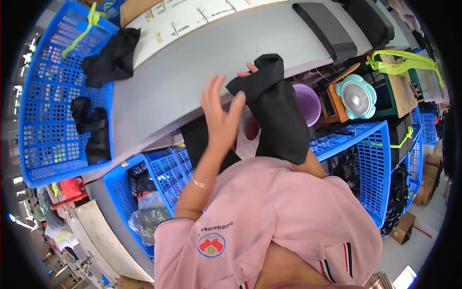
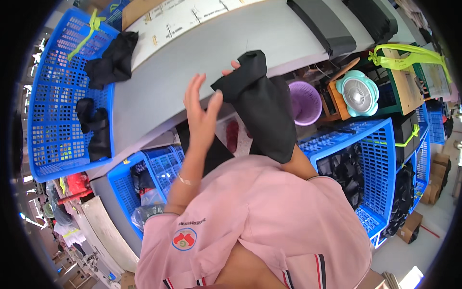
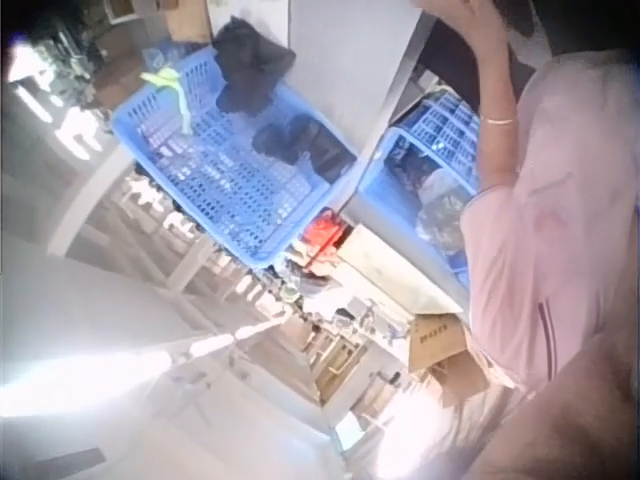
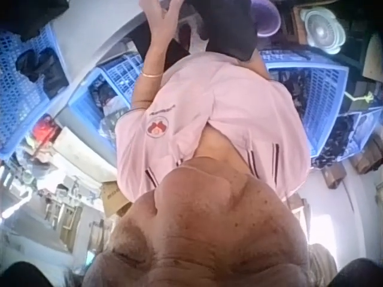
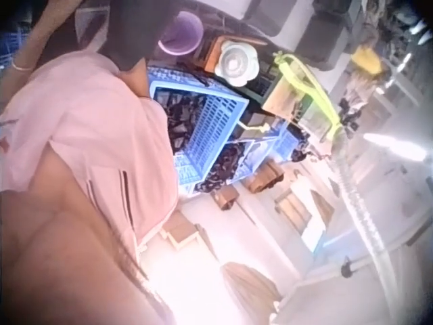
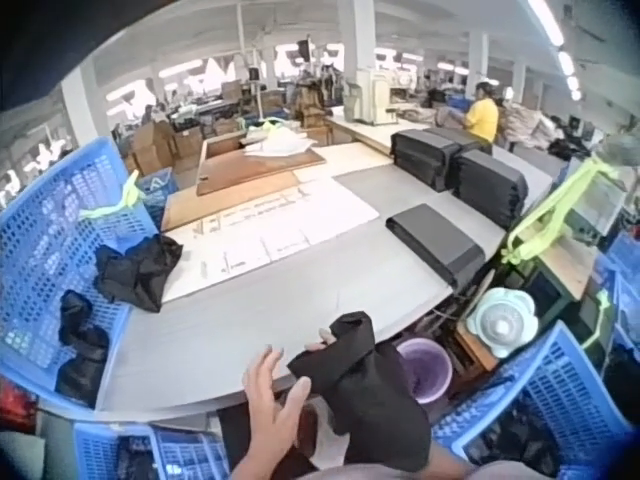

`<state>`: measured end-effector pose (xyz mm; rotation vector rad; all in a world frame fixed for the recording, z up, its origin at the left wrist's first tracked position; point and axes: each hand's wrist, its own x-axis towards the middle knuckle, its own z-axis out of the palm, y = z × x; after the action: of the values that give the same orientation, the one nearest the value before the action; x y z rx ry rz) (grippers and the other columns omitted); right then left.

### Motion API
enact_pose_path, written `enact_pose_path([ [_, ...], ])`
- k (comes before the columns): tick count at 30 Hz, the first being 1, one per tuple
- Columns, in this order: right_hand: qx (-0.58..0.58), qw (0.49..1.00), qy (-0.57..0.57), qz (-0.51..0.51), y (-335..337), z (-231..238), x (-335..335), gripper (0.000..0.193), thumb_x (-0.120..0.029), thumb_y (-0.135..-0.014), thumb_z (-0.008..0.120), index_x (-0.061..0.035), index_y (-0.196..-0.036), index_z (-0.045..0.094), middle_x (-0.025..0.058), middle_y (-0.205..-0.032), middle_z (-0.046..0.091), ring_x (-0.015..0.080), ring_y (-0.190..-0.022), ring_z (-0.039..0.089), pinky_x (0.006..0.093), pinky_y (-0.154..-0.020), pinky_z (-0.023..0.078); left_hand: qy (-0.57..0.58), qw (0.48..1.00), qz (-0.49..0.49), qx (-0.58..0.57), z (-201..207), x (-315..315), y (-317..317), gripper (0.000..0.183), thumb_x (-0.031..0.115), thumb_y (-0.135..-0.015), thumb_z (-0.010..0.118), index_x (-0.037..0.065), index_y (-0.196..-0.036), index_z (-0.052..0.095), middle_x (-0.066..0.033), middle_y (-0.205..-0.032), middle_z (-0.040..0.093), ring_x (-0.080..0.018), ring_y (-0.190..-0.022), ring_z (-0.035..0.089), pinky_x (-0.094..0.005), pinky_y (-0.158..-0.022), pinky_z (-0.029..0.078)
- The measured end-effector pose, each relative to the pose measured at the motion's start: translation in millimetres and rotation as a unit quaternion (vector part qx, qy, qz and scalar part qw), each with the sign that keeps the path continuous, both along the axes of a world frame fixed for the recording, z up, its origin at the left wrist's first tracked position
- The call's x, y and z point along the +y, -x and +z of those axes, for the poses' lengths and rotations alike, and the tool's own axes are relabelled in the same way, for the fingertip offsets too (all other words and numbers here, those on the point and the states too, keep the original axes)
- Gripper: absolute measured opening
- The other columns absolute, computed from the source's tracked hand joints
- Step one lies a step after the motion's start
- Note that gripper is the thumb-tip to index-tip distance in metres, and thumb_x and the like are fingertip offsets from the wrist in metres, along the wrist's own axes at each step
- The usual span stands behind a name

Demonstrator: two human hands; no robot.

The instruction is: Inspecting, flipping, and organizing black fabric components at a factory workbench.

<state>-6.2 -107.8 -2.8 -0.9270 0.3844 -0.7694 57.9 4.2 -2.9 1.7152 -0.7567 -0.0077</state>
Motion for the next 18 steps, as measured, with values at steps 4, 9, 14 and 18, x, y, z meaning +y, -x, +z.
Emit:
enact_pose_path([
  [4, -0.001, 1.0, 0.008, 0.023, 15, 0, 6, 0.03, -0.006, -0.083, 0.061, -0.006, -0.113, 0.063, 0.0118, -0.114, 0.063, 0.0261, -0.107, 0.062, 0.0337, -0.088, 0.051, -0.052, 0.983, -0.134, 0.117, -23, -3, -33, 0.019, 0.018, -0.087, 0.071, 0.004, -0.1, 0.07, -0.0178, -0.136, 0.052, -0.0293, -0.128, 0.048, -0.0382, -0.109, 0.033],
  [9, -0.008, 0.999, 0.011, 0.041, 47, 6, 15, 0.029, -0.009, -0.084, 0.061, -0.0056, -0.112, 0.063, 0.0118, -0.113, 0.063, 0.026, -0.105, 0.063, 0.034, -0.089, 0.05, -0.01, 0.968, -0.185, 0.17, -30, -11, -24, 0.013, 0.016, -0.087, 0.071, 0.003, -0.088, 0.07, -0.0195, -0.137, 0.052, -0.032, -0.129, 0.047, -0.0383, -0.108, 0.034],
  [14, -0.005, 1.0, 0.024, 0.002, 62, 14, 9, 0.027, -0.011, -0.085, 0.061, -0.0051, -0.111, 0.063, 0.0118, -0.112, 0.064, 0.0259, -0.104, 0.063, 0.0343, -0.089, 0.05, 0.054, 0.998, -0.013, 0.024, -11, -7, 27, 0.032, 0.014, -0.086, 0.071, 0.005, -0.115, 0.062, -0.019, -0.142, 0.047, -0.0323, -0.129, 0.046, -0.0386, -0.107, 0.034],
  [18, 0.003, 0.999, 0.03, -0.036, 57, 17, -5, 0.027, -0.013, -0.085, 0.061, -0.0048, -0.111, 0.063, 0.0118, -0.111, 0.064, 0.0259, -0.103, 0.063, 0.0345, -0.089, 0.05, 0.057, 0.977, -0.154, -0.133, 2, 17, 76, 0.075, 0.029, -0.07, 0.087, 0.006, -0.132, 0.052, -0.022, -0.15, 0.034, -0.0387, -0.135, 0.036, -0.0463, -0.11, 0.03],
])
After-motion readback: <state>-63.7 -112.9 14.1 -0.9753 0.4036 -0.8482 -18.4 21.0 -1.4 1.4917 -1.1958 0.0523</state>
